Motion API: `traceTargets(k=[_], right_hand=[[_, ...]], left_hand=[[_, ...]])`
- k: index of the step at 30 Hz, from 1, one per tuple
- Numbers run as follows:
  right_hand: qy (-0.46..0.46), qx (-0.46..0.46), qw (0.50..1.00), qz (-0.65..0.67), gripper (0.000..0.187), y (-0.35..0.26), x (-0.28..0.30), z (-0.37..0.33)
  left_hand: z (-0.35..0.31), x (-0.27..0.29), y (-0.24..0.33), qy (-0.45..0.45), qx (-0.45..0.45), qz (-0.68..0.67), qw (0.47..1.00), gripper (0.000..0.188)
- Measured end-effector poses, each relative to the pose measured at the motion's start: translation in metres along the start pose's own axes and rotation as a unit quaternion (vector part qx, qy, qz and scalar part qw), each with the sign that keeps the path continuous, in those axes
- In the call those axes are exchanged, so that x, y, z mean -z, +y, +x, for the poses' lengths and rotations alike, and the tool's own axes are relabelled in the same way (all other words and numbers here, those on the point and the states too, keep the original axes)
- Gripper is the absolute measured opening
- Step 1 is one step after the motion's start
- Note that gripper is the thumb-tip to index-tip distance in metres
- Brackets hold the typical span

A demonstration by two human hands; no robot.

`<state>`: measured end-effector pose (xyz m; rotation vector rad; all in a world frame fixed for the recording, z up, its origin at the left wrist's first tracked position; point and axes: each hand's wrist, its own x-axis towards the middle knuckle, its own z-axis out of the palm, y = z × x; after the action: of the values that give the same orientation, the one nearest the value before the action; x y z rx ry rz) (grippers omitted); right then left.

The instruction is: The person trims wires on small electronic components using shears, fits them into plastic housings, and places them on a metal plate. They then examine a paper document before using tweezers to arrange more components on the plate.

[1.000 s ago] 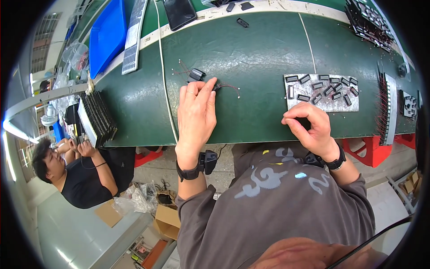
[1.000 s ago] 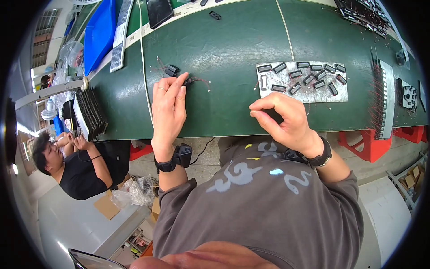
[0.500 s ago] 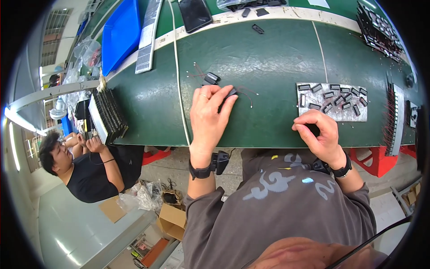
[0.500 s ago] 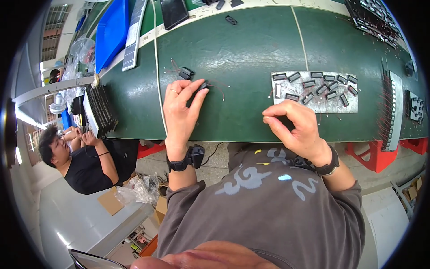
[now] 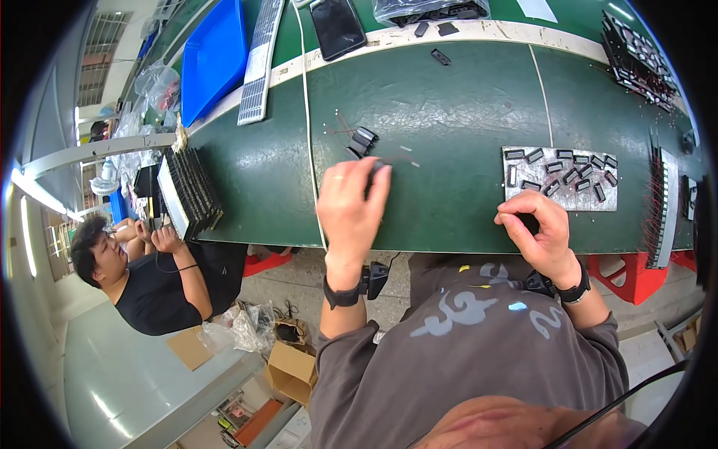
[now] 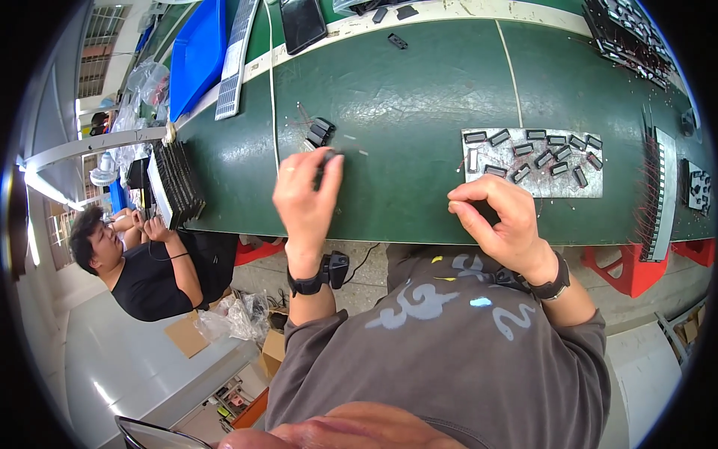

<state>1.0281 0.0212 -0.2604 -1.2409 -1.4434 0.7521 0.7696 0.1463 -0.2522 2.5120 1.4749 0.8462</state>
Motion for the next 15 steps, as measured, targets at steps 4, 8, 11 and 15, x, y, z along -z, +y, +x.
traceTargets(k=[4,8,11,15], right_hand=[[0.01,0.011,1.0,-0.008,0.012,-0.003,0.001,-0.001],[-0.002,0.033,0.999,-0.036,0.011,-0.006,0.001,-0.004],[0.028,0.052,0.998,0.024,0.015,-0.005,0.003,-0.01],[0.063,0.11,0.991,-0.047,0.015,-0.003,0.032,-0.013]], left_hand=[[0.011,0.017,-0.004,0.026,0.218,-0.008,0.976,0.027],[0.005,0.012,-0.01,-0.022,0.197,0.091,0.976,0.031],[0.01,0.002,-0.002,-0.009,0.186,0.05,0.981,0.034],[0.027,-0.016,-0.003,-0.031,0.12,0.07,0.99,0.041]])
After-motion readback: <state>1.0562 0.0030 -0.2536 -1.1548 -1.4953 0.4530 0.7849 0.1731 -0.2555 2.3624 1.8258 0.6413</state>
